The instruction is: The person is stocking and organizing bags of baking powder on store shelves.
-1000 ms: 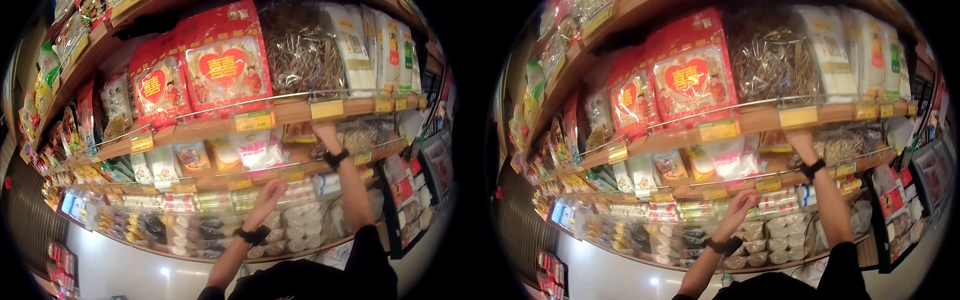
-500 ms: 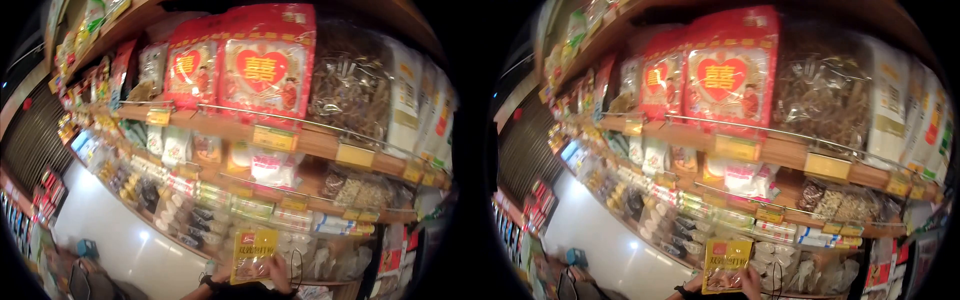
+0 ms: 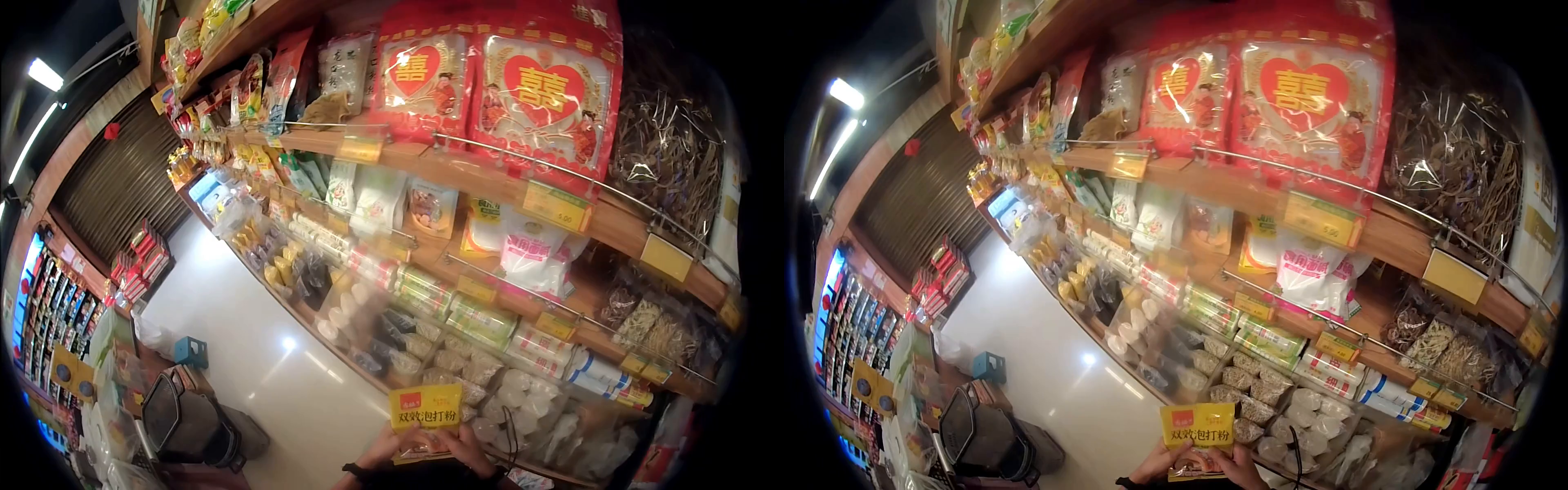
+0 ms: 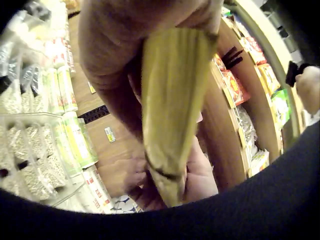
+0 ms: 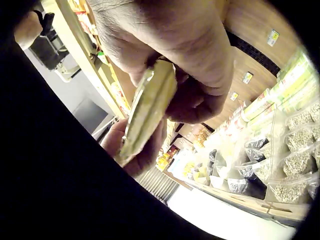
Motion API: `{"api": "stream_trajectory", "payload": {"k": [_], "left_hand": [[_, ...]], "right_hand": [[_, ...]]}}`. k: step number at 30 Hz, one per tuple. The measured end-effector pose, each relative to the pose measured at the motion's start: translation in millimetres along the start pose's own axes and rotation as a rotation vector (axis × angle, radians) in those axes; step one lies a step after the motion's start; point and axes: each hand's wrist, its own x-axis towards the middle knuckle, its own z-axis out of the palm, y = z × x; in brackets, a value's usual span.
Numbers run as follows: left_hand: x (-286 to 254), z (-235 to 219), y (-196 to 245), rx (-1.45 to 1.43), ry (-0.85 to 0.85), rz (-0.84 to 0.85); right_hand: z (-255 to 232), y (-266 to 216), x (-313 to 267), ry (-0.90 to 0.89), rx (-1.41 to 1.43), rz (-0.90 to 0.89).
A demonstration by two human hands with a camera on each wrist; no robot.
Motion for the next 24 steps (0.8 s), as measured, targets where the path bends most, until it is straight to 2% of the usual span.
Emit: {"api": "stream_trajectory", "payload": {"k": [1, 2, 4, 5, 6, 7, 9, 10, 13, 14, 17, 18, 21, 24], "left_hand": [[-3, -6, -1, 0.003, 0.028, 0.006], [-8, -11, -3, -0.023, 0.078, 0.031], [-22, -22, -4, -0.078, 0.191, 0.084], [-29, -33, -6, -0.160, 0.211, 0.011], [-37, -46, -10, -0.246, 0.229, -0.063], [-45, -59, -15, -0.338, 0.244, -0.135], [-63, -80, -29, -0.332, 0.211, -0.045], [-70, -90, -37, -0.333, 0.196, 0.005], [-97, -138, -75, -0.414, 0.086, 0.199], [-104, -159, -82, -0.246, 0.128, 0.078], [-154, -174, -56, -0.065, 0.266, 0.216], [-168, -182, -58, -0.121, 0.236, 0.238], [-199, -217, -71, -0.115, -0.011, 0.426], [-230, -234, -82, -0.256, -0.085, 0.446]], "right_hand": [[4, 4, 2, -0.091, 0.003, 0.034], [11, 7, -1, -0.097, -0.026, 0.005], [42, -25, -12, -0.133, -0.058, -0.079], [61, -52, -20, -0.156, -0.073, -0.120], [79, -91, -30, -0.072, -0.436, -0.346], [95, -99, -35, -0.081, -0.476, -0.342], [122, -107, -43, -0.103, -0.576, -0.337], [138, -112, -47, -0.058, -0.734, -0.503], [178, -90, -39, -0.071, -0.907, -0.735], [190, -83, -36, -0.114, -0.890, -0.663], [224, -87, -37, -0.421, -0.830, -0.484], [245, -100, -44, -0.450, -0.808, -0.485], [278, -82, -48, -0.590, -0.807, -0.598], [321, -70, -56, -0.743, -0.740, -0.691]]}}
